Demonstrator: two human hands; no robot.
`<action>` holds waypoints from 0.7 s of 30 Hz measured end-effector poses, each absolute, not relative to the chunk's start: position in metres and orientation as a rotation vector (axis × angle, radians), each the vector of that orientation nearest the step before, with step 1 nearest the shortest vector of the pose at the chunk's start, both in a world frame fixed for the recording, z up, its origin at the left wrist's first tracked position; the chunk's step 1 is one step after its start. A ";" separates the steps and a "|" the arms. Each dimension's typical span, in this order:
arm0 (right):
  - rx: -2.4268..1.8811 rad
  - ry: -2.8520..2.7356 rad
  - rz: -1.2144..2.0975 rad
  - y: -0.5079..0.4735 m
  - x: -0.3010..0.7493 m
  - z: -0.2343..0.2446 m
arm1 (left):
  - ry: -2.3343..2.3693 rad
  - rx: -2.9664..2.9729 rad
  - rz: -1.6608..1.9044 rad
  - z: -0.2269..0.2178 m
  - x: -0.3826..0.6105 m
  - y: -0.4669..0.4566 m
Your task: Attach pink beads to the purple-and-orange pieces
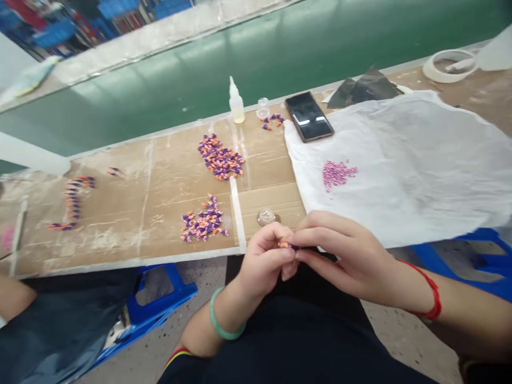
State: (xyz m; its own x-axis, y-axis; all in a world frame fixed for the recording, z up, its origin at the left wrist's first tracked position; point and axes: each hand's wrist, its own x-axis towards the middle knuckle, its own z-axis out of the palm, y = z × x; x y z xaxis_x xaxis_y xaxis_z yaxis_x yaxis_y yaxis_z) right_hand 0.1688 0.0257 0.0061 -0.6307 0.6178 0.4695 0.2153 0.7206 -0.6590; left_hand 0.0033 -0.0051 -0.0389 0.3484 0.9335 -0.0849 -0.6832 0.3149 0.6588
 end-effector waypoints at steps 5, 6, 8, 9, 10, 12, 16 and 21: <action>-0.621 -2.221 0.664 0.030 0.163 -0.007 | 0.591 0.686 1.074 -0.044 -0.003 -0.005; -0.632 -2.233 0.659 0.031 0.163 -0.008 | 0.631 0.717 1.058 -0.043 -0.006 -0.005; -0.645 -2.249 0.677 0.031 0.163 -0.008 | 0.692 0.781 1.026 -0.040 -0.010 -0.006; -0.649 -2.245 0.705 0.029 0.162 -0.007 | 0.707 0.819 1.007 -0.038 -0.012 -0.006; -0.654 -2.233 0.743 0.027 0.162 -0.006 | 0.715 0.864 0.985 -0.037 -0.014 -0.006; -0.671 -2.193 0.833 0.021 0.162 -0.003 | 0.724 0.958 0.944 -0.037 -0.019 -0.007; -0.732 -2.104 0.948 0.015 0.176 -0.002 | 0.777 1.033 0.957 -0.046 -0.025 -0.008; -1.249 -2.019 0.551 0.038 0.222 -0.019 | 0.793 0.986 1.058 -0.054 -0.021 -0.012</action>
